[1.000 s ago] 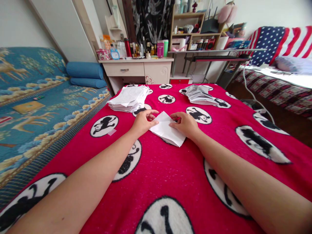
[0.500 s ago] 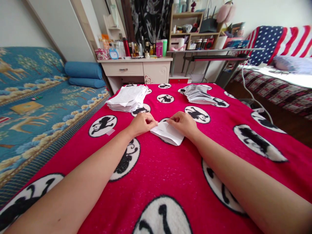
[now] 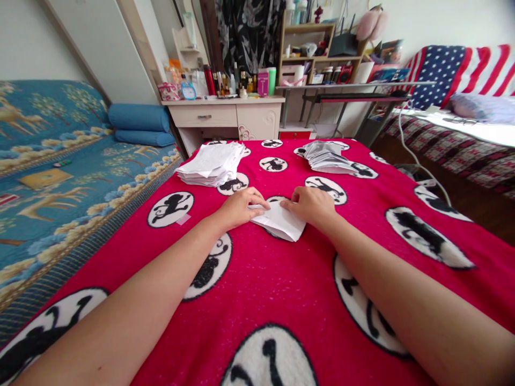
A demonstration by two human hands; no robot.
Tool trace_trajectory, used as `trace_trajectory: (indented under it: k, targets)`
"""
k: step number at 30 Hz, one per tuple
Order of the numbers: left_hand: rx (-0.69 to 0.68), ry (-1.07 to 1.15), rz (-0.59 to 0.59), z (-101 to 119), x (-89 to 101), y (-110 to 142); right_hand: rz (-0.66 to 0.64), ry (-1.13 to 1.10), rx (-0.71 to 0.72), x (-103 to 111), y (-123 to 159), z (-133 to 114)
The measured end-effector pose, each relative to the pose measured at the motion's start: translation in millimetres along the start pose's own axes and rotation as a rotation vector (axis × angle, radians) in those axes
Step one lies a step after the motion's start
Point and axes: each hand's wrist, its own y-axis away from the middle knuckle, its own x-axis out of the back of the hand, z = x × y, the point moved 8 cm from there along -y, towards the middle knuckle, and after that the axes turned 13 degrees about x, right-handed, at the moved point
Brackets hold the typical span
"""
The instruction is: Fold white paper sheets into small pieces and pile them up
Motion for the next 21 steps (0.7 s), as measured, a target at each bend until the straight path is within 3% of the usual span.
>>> trace_trajectory:
  k: [5, 7, 10, 13, 16, 21]
  targets:
    - [0.052, -0.036, -0.052, 2.0, 6.3, 1.0, -0.147, -0.367, 0.134, -9.8, -7.3, 4.7]
    - [0.023, -0.111, -0.053, 8.1, 9.3, 1.9, -0.019, -0.457, 0.162, -5.7, -9.5, 5.1]
    - [-0.101, -0.220, -0.022, 24.6, 10.4, 4.2, 0.193, -0.398, 0.201, 1.4, -6.9, -0.7]
    - [-0.224, -0.193, -0.061, 38.4, 2.8, 8.0, 0.251, -0.339, 0.252, 4.6, -2.0, -13.5]
    - [-0.254, -0.136, -0.090, 40.5, -3.4, 9.6, 0.189, -0.276, 0.281, 8.3, 0.3, -23.6]
    - [-0.242, -0.081, -0.060, 35.3, -3.1, 9.7, -0.057, -0.292, 0.268, 3.1, -0.3, -29.1]
